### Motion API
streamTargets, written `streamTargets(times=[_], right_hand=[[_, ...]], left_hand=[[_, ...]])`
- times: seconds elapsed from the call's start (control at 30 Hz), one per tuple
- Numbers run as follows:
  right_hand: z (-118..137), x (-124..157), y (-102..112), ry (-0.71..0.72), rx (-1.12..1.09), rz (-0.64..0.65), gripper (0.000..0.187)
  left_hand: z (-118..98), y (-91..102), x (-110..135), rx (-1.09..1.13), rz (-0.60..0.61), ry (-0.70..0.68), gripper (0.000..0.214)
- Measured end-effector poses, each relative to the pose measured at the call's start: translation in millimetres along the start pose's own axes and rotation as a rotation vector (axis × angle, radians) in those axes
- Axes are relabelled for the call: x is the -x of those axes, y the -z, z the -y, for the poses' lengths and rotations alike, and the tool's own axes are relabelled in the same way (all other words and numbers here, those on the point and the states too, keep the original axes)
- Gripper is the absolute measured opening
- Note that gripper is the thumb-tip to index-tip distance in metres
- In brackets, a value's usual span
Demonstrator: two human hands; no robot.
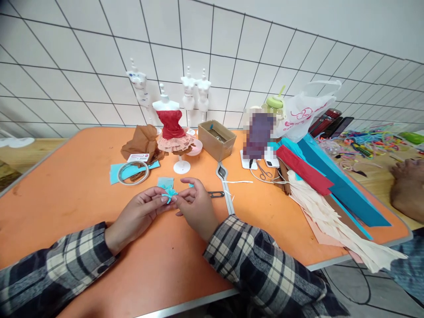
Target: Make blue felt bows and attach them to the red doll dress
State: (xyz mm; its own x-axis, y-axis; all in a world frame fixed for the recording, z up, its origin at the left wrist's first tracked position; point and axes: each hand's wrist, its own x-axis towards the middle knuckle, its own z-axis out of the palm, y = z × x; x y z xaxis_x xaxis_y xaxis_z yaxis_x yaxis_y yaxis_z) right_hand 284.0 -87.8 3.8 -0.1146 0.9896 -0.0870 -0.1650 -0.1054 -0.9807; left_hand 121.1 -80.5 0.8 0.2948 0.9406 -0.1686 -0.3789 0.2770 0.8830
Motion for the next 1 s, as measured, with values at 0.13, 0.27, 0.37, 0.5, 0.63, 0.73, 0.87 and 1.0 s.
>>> streamTargets(times=[0.13,0.27,0.37,0.5,0.63,0.73,0.87,1.0], right_hand=[[-2.5,-1.0,-0.9,-0.009,-0.009,-0.010,0.035],[-4.2,-1.1,-2.0,-0.017,-0.030,-0.017,0.032],[-3.4,-0.6,-3.4,-0.031,-0.039,-0.023,0.029],[-1.3,0.4,-4.7,-0.029,-0.028,-0.024,0.028],[-0.8,1.0,-5.5,-0.020,-0.021,-0.026,0.027],[-2.4,2.0,-6.5,-0.002,-0.029,-0.018,0.028],[-5.6,3.4,-4.2,0.057,-0.005,0.023,0.026],[-5.9,1.9,5.9,0.182,0.104,0.111,0.033]], left_hand=[[1.9,0.6,0.0,-0.001,0.014,-0.004,0.019],[3.4,1.1,-0.1,-0.080,-0.006,-0.054,0.018],[3.2,1.2,-0.1,-0.131,-0.006,-0.080,0.018],[0.7,-0.1,-0.1,-0.179,-0.029,-0.099,0.021],[-2.1,-2.0,-0.4,-0.246,-0.054,-0.113,0.023],[-2.3,-2.3,-0.4,-0.236,-0.067,-0.090,0.023],[-1.8,-1.1,0.3,-0.161,-0.020,-0.060,0.020],[-3.8,-0.6,1.4,-0.330,-0.051,-0.150,0.017]])
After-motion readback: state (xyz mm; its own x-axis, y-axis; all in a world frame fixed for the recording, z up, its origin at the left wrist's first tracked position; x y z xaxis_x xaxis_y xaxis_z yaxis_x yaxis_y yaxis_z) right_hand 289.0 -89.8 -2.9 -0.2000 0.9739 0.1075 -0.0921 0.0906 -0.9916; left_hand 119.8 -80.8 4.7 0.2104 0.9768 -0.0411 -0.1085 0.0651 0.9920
